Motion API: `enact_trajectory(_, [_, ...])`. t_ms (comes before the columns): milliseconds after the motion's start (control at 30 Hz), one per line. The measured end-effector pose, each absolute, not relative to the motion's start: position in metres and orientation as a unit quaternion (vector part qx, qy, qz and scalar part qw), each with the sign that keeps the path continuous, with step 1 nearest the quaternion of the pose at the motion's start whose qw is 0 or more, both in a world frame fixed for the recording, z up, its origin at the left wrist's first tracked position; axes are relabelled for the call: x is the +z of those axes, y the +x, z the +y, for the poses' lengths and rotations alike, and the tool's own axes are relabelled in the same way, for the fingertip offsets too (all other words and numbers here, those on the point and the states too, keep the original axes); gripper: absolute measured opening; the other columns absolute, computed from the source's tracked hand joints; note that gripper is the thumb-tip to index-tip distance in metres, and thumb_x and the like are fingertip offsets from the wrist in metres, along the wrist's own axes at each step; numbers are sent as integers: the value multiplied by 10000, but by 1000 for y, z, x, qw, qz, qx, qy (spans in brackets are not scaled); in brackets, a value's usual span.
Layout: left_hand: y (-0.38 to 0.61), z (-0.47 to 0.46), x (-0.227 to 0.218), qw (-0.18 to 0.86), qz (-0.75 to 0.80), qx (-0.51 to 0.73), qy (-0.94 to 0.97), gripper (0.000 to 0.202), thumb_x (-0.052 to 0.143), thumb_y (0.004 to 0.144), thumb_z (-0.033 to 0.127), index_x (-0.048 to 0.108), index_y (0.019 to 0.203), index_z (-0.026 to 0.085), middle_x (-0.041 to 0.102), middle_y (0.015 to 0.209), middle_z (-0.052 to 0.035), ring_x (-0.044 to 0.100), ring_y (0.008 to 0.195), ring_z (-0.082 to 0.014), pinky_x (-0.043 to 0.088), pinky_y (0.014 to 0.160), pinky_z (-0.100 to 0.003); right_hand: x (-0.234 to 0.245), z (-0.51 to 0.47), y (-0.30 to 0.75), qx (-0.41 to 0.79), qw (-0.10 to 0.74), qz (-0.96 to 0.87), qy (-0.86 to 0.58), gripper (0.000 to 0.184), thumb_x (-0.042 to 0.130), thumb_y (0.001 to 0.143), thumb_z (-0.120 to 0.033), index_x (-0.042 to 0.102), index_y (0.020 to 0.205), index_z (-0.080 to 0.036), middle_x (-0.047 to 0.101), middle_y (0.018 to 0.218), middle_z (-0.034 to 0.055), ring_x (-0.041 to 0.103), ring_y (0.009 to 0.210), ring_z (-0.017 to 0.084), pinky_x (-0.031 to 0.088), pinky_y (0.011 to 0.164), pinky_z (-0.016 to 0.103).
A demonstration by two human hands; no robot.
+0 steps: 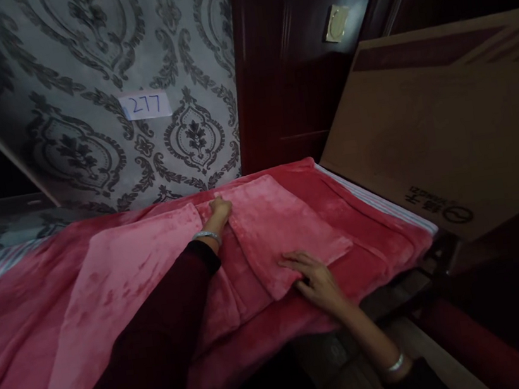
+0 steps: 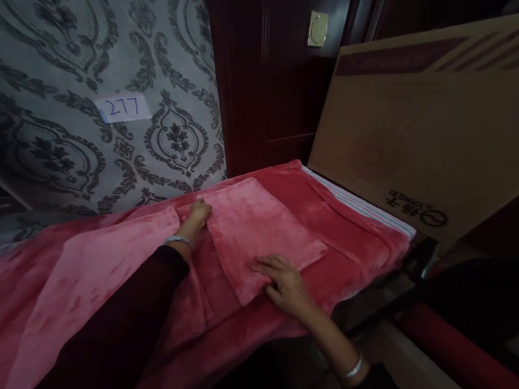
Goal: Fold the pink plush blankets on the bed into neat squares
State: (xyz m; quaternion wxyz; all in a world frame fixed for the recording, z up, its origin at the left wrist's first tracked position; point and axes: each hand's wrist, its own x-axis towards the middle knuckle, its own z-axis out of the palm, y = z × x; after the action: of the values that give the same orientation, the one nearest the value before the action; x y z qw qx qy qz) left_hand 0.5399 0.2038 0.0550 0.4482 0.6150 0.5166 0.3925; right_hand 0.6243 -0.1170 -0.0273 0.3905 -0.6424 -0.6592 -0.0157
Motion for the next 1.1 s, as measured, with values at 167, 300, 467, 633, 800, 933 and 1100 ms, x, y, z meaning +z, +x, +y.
enact_trajectory(167, [540, 187, 67, 323, 416, 342, 779, 664, 722, 706, 134, 630, 1362, 180, 451, 1586, -162, 369, 1481, -394, 323, 1222, -496, -7, -128, 626, 41, 389, -678, -623, 495, 596, 884, -257, 679, 1372, -267, 674, 1399, 96, 616, 1285, 282, 463, 1124, 519])
enact_trajectory(300, [541, 148, 64, 220, 208, 175, 937, 617, 672, 830, 290, 584, 1420, 133, 545, 1520, -177, 429, 1459, -347, 284, 1246, -455, 21, -127, 657, 46, 430, -621, -653, 444, 416, 1046, -419, 679, 1366, -259, 728, 1309, 80, 679, 1196, 255, 527, 1057, 448])
enact_trajectory(467, [525, 85, 47, 195, 110, 101, 969, 718, 711, 852, 491, 539, 1496, 223, 388, 1651, -164, 246, 1559, -415, 113, 1266, -584, 24, -106, 699, -75, 296, -548, -778, 527, 461, 1037, -472, 565, 1500, -244, 500, 1588, 102, 398, 1498, 353, 343, 1207, 601])
enact_trajectory(633, [507, 64, 21, 155, 128, 80, 976, 689, 684, 888, 487, 513, 1525, 287, 301, 1703, -124, 141, 1591, -416, -1, 1249, -657, -13, -104, 708, -61, 188, -554, -809, 524, 490, 1033, -485, 531, 1524, -306, 437, 1635, 71, 358, 1512, 382, 360, 1170, 634])
enact_trajectory(800, [504, 67, 18, 193, 124, 98, 968, 641, 724, 854, 481, 587, 1455, 304, 402, 1656, -113, 203, 1585, -390, 21, 1265, -626, -27, -108, 710, -102, 223, -558, -792, 504, 429, 1048, -489, 557, 1501, -309, 494, 1597, 62, 395, 1487, 353, 395, 1149, 596])
enact_trajectory(933, [485, 66, 27, 243, 127, 76, 959, 545, 727, 857, 467, 661, 1358, 266, 481, 1602, -134, 285, 1562, -369, 71, 1276, -575, -25, -108, 708, -109, 243, -547, -794, 484, 424, 1046, -461, 605, 1458, -283, 545, 1554, 71, 425, 1467, 335, 387, 1162, 585])
enact_trajectory(1100, [440, 45, 41, 303, 110, 91, 942, 470, 759, 830, 471, 714, 1246, 257, 657, 1415, -121, 501, 1417, -330, 263, 1244, -468, -22, -114, 704, -119, 308, -534, -778, 454, 410, 1031, -414, 720, 1310, -235, 671, 1407, 82, 520, 1397, 292, 396, 1179, 536])
